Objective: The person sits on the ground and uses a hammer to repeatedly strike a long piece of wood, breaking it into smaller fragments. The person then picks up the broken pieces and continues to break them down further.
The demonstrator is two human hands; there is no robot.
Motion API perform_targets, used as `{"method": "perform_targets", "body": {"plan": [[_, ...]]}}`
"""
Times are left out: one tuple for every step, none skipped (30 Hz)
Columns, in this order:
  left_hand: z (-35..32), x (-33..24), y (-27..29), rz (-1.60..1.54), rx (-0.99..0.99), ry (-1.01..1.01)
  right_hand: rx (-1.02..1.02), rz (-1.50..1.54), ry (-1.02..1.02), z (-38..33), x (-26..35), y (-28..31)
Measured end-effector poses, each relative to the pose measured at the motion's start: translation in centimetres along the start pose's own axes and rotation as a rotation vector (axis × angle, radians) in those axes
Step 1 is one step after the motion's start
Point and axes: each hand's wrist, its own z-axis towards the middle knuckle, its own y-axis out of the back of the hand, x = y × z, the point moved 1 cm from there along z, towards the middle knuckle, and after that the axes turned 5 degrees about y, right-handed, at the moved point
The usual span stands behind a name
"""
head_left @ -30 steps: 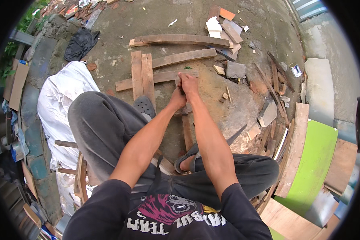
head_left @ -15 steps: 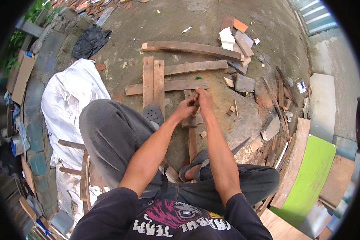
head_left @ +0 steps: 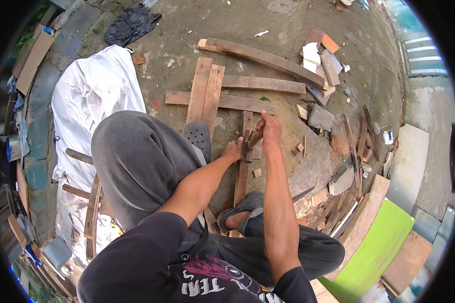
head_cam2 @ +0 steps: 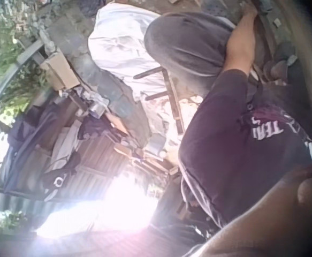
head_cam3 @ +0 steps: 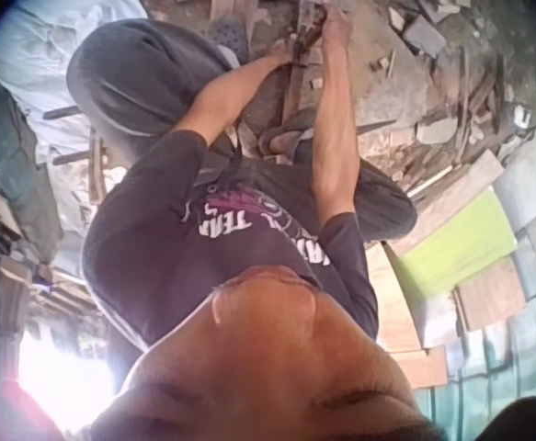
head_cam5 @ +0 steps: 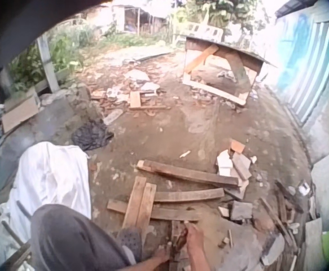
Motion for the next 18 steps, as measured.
{"method": "perform_targets", "body": {"plan": [[-0.8, -1.3, 0.3, 0.023, 0.101, 0.015, -0.051, -0.025, -0.005, 0.1, -0.1, 1.3], [-1.4, -2.2, 0.5, 0.042, 0.191, 0.033, -0.091, -0.046, -0.009, -0.4, 0.4, 1.7], [-1.1, -2.1, 0.5, 0.056, 0.148, 0.064, -0.106, -0.066, -0.007, -0.8, 0.6, 1.1], [-0.7, -2.1, 0.5, 0.071, 0.106, 0.094, -0.096, -0.086, -0.008, -0.8, 0.4, 0.8], [-0.6, -1.8, 0.4, 0.089, 0.063, 0.123, -0.088, -0.104, -0.008, -0.8, 0.2, 0.5], [-0.6, -2.1, 0.3, 0.087, 0.078, 0.135, -0.088, -0.123, -0.001, -0.6, 0.2, 0.5], [-0.6, -2.3, 0.2, 0.086, 0.092, 0.146, -0.108, -0.169, 0.034, -0.8, 0.1, 0.5], [-0.7, -2.6, 0.1, 0.086, 0.107, 0.157, -0.121, -0.188, 0.034, -1.1, -0.1, 0.8], [-0.4, -2.4, 0.3, 0.068, 0.047, 0.129, -0.117, -0.201, 0.039, -1.2, -0.3, 0.6], [-0.2, -1.6, 0.1, 0.049, -0.010, 0.103, -0.111, -0.217, 0.040, -1.5, -0.5, 0.1], [0.0, -0.7, 0.0, 0.030, -0.066, 0.078, -0.111, -0.199, 0.029, -2.0, -0.8, -0.3], [-0.2, -1.1, -0.4, 0.015, -0.041, 0.086, -0.131, -0.186, 0.021, -2.3, -0.8, 0.2], [-0.5, -1.2, -0.6, 0.002, -0.015, 0.095, -0.150, -0.172, 0.012, -2.2, -0.7, 0.5], [-0.5, -1.5, -0.6, -0.012, 0.010, 0.106, -0.133, -0.127, 0.037, -1.3, -0.3, 0.9], [-0.9, -0.5, -0.9, 0.033, -0.062, 0.049, -0.118, -0.086, 0.039, -1.8, 0.1, 1.1], [0.1, -0.3, -0.1, 0.066, -0.159, -0.014, -0.081, -0.038, 0.059, -1.4, 0.7, 0.5], [1.0, 0.0, 0.6, 0.098, -0.257, -0.077, -0.067, -0.028, 0.035, -1.5, 0.9, -0.2], [1.1, -0.8, 1.2, -0.042, -0.274, -0.137, -0.073, -0.019, 0.018, -1.5, 1.0, -0.2]]}}
